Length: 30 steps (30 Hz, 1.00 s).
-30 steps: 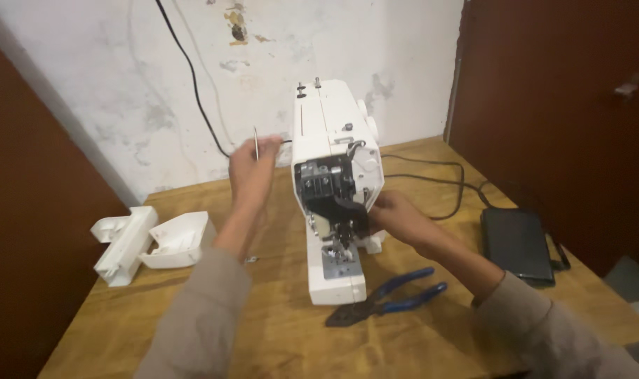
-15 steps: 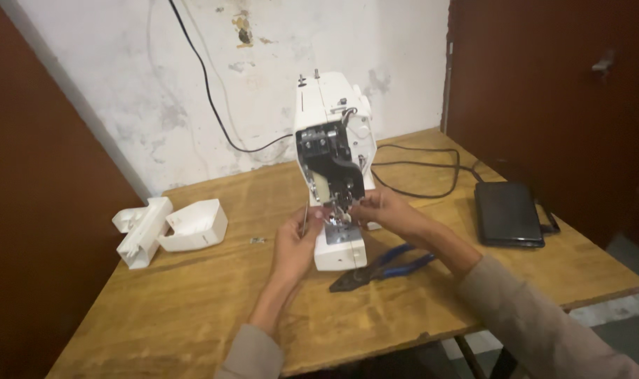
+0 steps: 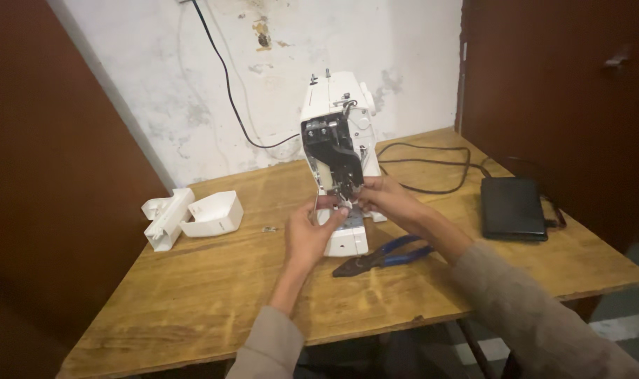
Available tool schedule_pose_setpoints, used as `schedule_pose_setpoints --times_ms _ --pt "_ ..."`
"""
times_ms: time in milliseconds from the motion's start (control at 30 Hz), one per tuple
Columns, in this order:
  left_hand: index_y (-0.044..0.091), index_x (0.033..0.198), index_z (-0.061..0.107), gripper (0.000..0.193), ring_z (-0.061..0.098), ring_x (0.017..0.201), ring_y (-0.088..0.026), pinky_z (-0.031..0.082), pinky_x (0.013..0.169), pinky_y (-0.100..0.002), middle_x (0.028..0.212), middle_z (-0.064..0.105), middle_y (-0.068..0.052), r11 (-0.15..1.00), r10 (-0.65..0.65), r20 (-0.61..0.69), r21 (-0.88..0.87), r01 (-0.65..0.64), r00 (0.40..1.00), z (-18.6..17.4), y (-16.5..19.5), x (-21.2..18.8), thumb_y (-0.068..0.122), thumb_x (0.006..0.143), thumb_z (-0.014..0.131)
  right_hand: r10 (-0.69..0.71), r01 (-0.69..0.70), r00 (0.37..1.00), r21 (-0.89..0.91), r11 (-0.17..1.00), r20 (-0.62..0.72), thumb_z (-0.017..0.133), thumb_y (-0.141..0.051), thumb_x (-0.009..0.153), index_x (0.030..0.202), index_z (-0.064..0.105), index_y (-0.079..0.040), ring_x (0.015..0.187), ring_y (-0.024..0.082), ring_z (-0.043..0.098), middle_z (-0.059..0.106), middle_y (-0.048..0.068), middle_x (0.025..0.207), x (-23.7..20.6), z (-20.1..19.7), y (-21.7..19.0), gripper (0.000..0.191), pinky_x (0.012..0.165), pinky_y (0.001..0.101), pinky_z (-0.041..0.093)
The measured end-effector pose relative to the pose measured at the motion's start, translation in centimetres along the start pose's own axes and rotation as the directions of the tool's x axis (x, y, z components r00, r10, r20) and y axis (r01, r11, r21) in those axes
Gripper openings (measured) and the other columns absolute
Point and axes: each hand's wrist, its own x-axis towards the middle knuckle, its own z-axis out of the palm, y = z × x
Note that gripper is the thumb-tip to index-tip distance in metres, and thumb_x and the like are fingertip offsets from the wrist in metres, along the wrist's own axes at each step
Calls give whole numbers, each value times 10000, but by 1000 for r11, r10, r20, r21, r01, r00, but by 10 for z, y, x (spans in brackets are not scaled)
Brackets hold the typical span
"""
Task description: The person services a sewing machine on a wooden table. They use pliers on the machine's internal mechanism, unscrew components with a screwdriver, remove the white outer cover and set it on the table, work on the needle and lower mechanism area by hand, and reattach the cover.
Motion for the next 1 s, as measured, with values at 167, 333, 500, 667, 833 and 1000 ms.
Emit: schedule_pose_setpoints --times_ms 167,333,500,667,833,1000 --pt "53 1006 790 331 601 700 -76 504 648 -272 829 766 -22 990 126 -15 63 -125 992 -2 -9 7 305 802 858 -129 125 991 -100 987 -39 616 -170 980 1016 713 -23 803 58 598 696 -24 887 -2 6 -2 180 727 238 492" --pt "60 979 810 331 505 638 -83 420 568 -279 796 668 -3 989 109 8 104 -109 994 -1 -15 16 322 784 864 -131 131 991 18 991 6 628 -157 993 956 694 -23 769 77 569 649 -6 832 2 2 3 154 706 236 471" --pt "38 930 802 309 522 672 -71 410 577 -271 798 660 39 989 141 -34 44 -140 989 3 -21 14 284 759 877 -101 104 994 88 991 -40 579 -100 964 866 647 -52 736 72 551 631 -17 802 9 4 11 128 695 232 471" --pt "-4 934 808 287 452 699 -62 352 598 -264 771 538 59 981 168 18 -105 -165 986 6 -30 21 232 794 891 43 -45 997 44 998 62 555 -180 1033 816 607 -100 597 47 391 469 -77 672 11 -11 3 236 543 233 325" --pt "-3 935 796 275 449 678 -40 365 577 -228 762 530 71 970 68 124 -238 -37 990 1 -37 26 199 773 888 131 -167 954 114 979 268 525 -208 1037 804 592 -106 533 33 308 385 -108 628 18 -27 -5 262 491 248 235" --pt "-46 1007 765 307 455 709 -41 369 613 -216 790 531 59 918 76 97 -395 -32 992 5 -33 20 150 806 891 167 -171 945 -11 985 280 529 -183 1016 812 626 -58 482 51 306 443 -57 595 34 -38 -9 258 434 237 210"
